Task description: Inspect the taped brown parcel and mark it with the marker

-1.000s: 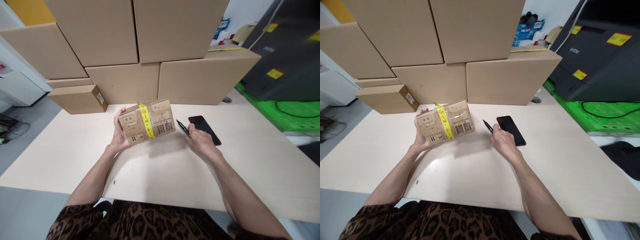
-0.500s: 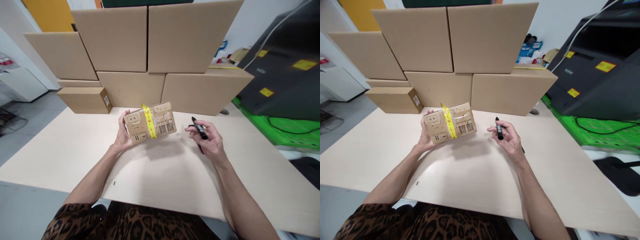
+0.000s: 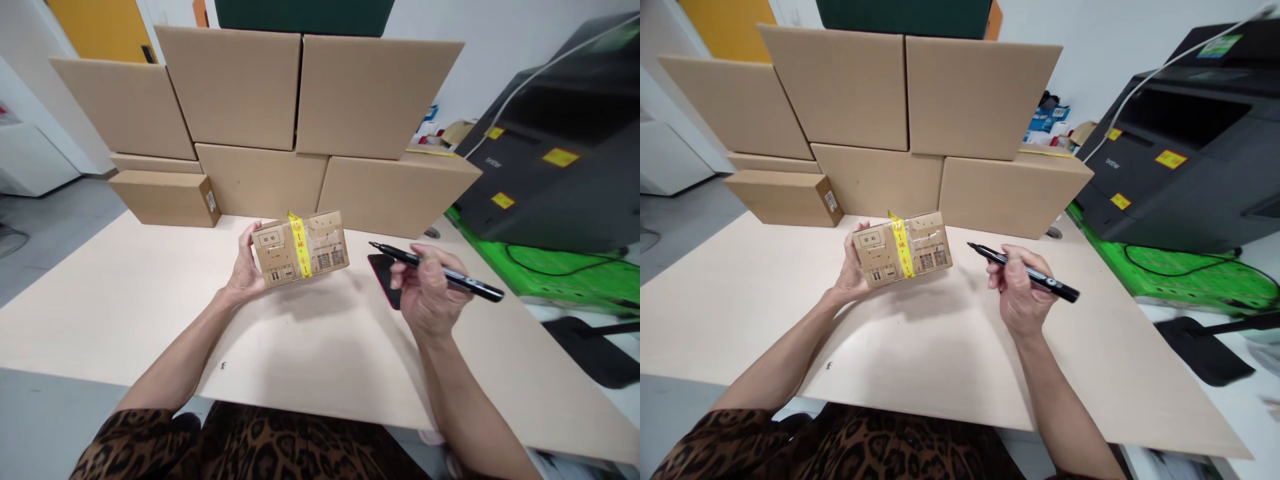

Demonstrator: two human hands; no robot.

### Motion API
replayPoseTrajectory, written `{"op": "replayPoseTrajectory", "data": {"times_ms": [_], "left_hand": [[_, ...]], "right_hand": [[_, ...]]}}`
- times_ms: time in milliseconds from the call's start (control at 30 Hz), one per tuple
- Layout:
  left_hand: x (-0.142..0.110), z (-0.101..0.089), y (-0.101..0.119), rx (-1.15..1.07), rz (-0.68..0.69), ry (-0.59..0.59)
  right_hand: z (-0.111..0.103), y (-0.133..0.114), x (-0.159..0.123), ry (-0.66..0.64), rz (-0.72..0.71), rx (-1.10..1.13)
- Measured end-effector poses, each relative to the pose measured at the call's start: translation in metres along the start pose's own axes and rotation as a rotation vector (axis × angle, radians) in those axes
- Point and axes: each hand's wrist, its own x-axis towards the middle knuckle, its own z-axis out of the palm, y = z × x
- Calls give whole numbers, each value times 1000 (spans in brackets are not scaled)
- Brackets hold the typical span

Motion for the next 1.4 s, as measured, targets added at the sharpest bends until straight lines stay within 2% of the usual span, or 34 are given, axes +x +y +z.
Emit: {"op": "replayPoseTrajectory", "data": {"times_ms": [67,133,333,433,500,567,667,767,800,867,933,1000,1067,1200,1333,1400], "left_hand": [[1,0,2,8,15,-1],[2,0,4,5,14,3],[3,0,10,-33,-27,-36],[5,-2,12,-16,-8,-44],[7,-4,12,27,25,-44],[9,-5,11,56,48,-36],[8,-4,11,67,60,-17],[6,-1,11,61,57,-9],[5,-1,11,57,54,-10],[4,-1,10,53,49,-13],[4,-2,9,58,49,-18],[4,-3,10,62,59,-31],[6,-3,11,60,74,-46],[8,-4,14,48,95,-71],[9,-5,17,43,111,-82],[9,-6,17,47,98,-82]], "right_hand": [[1,-5,-4,-142,-4,-71],[3,-9,-8,-218,-40,-179],[23,-29,-18,-184,-317,-417],[42,-32,-13,-279,-437,-483],[52,-30,-9,-400,-438,-501],[54,-27,-6,-443,-379,-515],[40,-24,-7,-344,-330,-540],[13,-16,-6,-237,-363,-603],[3,-10,-5,-272,-379,-647],[-14,5,-3,-434,-418,-757],[-29,23,-2,-726,-352,-941],[-39,39,-5,-964,-287,-1105],[-45,53,-11,-1103,-232,-1189],[-49,69,-24,-1192,-172,-1167],[-56,78,-30,-1210,-143,-1112],[-62,81,-29,-1177,-127,-1096]]}}
